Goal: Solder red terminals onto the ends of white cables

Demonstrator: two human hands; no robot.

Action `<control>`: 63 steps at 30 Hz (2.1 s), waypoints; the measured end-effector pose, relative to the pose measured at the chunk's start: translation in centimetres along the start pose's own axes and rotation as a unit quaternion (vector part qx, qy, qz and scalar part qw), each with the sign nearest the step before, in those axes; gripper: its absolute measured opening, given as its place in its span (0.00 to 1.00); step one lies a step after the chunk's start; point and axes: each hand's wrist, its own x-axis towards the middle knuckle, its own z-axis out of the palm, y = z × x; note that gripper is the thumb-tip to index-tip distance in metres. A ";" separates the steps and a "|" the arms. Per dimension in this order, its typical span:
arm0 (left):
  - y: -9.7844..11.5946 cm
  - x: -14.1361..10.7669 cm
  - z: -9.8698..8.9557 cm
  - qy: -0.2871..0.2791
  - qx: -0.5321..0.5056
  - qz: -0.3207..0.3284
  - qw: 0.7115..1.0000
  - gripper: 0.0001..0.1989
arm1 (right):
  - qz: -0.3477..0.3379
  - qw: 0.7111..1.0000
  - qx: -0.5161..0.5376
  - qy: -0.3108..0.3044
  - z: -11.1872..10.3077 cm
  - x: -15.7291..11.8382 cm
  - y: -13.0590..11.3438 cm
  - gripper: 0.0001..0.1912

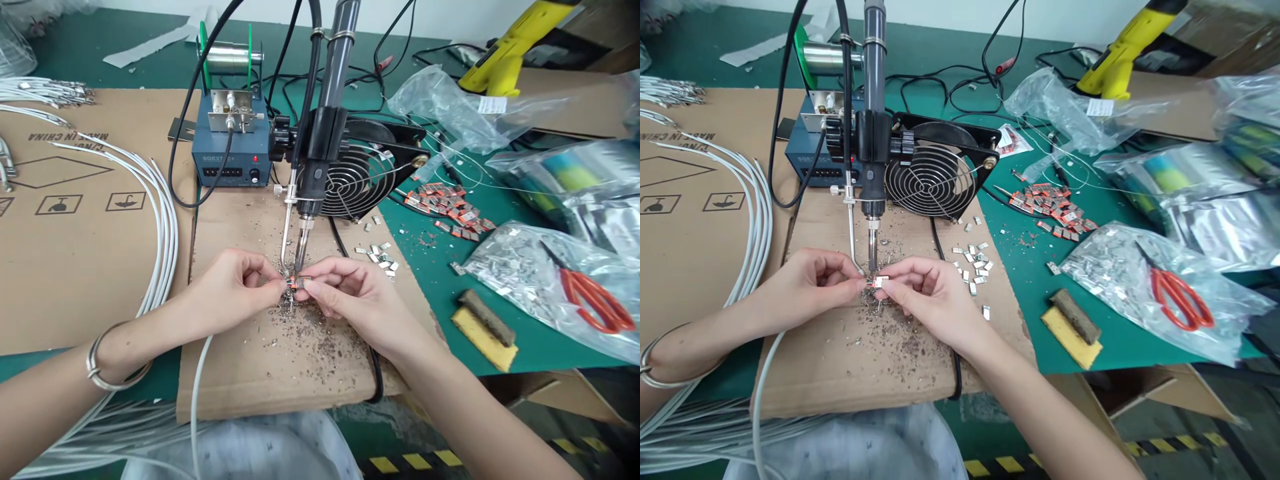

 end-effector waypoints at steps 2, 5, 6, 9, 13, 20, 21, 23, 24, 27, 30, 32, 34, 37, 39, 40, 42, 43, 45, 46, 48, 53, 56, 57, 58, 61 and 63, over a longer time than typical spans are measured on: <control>0.1 0.0 0.0 0.002 0.001 0.002 1.000 0.12 | -0.005 1.000 0.002 -0.009 -0.1 0.0 0.1 0.06; 0.2 0.0 0.0 0.004 -0.002 0.007 1.000 0.11 | -0.008 1.000 0.005 -0.016 -0.2 -0.1 0.2 0.06; 0.3 0.0 0.0 0.005 -0.004 0.007 1.000 0.11 | -0.007 1.000 0.007 -0.017 -0.3 -0.1 0.2 0.05; 0.3 -0.1 0.0 0.010 -0.006 0.008 1.000 0.11 | -0.008 1.000 0.018 -0.019 -0.3 -0.2 0.1 0.05; 0.1 -0.2 0.1 0.014 -0.007 0.002 1.000 0.12 | 0.000 1.000 0.016 -0.006 -0.1 -0.1 -0.1 0.05; 0.1 0.0 0.3 0.018 -0.016 -0.002 1.000 0.10 | -0.008 1.000 0.021 -0.014 0.0 -0.1 0.0 0.05; 0.1 -0.1 0.2 0.017 -0.016 0.001 1.000 0.11 | -0.010 1.000 0.023 -0.017 0.0 -0.1 0.0 0.05; 0.1 -0.2 0.2 0.016 -0.016 0.008 1.000 0.11 | -0.012 0.999 0.024 -0.022 0.0 -0.1 0.0 0.04; 0.1 -0.2 0.2 0.016 -0.015 0.010 1.000 0.12 | -0.013 0.999 0.023 -0.023 0.0 -0.1 0.0 0.04; -0.1 -0.3 0.2 0.022 -0.003 0.005 1.000 0.12 | -0.018 1.000 0.013 -0.016 0.1 -0.1 -0.1 0.04; -0.3 -0.1 0.2 0.027 0.006 -0.003 1.000 0.12 | -0.017 1.000 0.001 -0.002 0.2 -0.2 -0.2 0.03; -0.3 0.0 0.3 0.028 0.009 -0.004 1.000 0.12 | -0.017 1.000 -0.002 0.001 0.3 -0.2 -0.2 0.03; -0.4 0.0 0.3 0.028 0.009 -0.005 1.000 0.12 | -0.020 1.000 -0.004 -0.001 0.3 -0.2 -0.2 0.03; -0.4 -0.1 0.2 0.023 0.009 -0.002 1.000 0.11 | -0.023 1.000 -0.011 -0.005 0.3 -0.1 -0.2 0.04; -0.5 -0.2 0.2 0.021 0.009 0.000 1.000 0.12 | -0.023 1.000 -0.014 -0.005 0.3 -0.1 -0.1 0.04; -0.5 -0.2 0.2 0.020 0.010 0.001 1.000 0.13 | -0.021 1.000 -0.014 -0.003 0.3 -0.1 -0.1 0.04; -0.7 -0.1 0.2 0.019 0.011 0.001 1.000 0.14 | -0.021 1.000 -0.017 -0.004 0.3 -0.1 -0.1 0.04; -0.7 -0.1 0.2 0.018 0.011 0.001 1.000 0.14 | -0.021 1.000 -0.017 -0.006 0.3 -0.1 -0.1 0.04; -0.9 0.0 0.2 0.017 0.008 -0.001 1.000 0.14 | -0.022 1.000 -0.017 -0.008 0.2 -0.1 -0.1 0.04; -0.9 0.0 0.3 0.017 0.007 -0.002 1.000 0.14 | -0.023 1.000 -0.019 -0.008 0.2 -0.1 -0.2 0.04; -0.9 0.0 0.3 0.018 0.009 0.000 1.000 0.13 | -0.024 0.999 -0.022 -0.005 0.2 -0.1 -0.2 0.04; -0.8 -0.2 0.2 0.014 0.017 0.014 1.000 0.13 | -0.032 0.999 -0.027 -0.011 0.0 -0.1 0.1 0.05; -0.7 -0.2 0.1 -0.007 -0.001 0.008 1.000 0.12 | -0.035 0.999 -0.029 -0.012 0.0 0.0 0.2 0.04; -0.7 -0.2 0.1 -0.013 -0.012 0.010 1.000 0.11 | -0.037 0.999 -0.029 -0.011 0.0 0.0 0.2 0.04; -0.8 -0.2 0.0 -0.018 -0.022 0.011 1.000 0.11 | -0.039 0.999 -0.030 -0.010 0.0 0.0 0.2 0.04; -0.9 -0.1 0.0 -0.020 -0.037 0.018 0.999 0.11 | -0.047 0.998 -0.031 -0.013 -0.1 0.0 0.3 0.03; -0.9 -0.1 0.0 -0.017 -0.038 0.019 0.999 0.11 | -0.043 0.998 -0.030 -0.015 0.0 0.0 0.3 0.04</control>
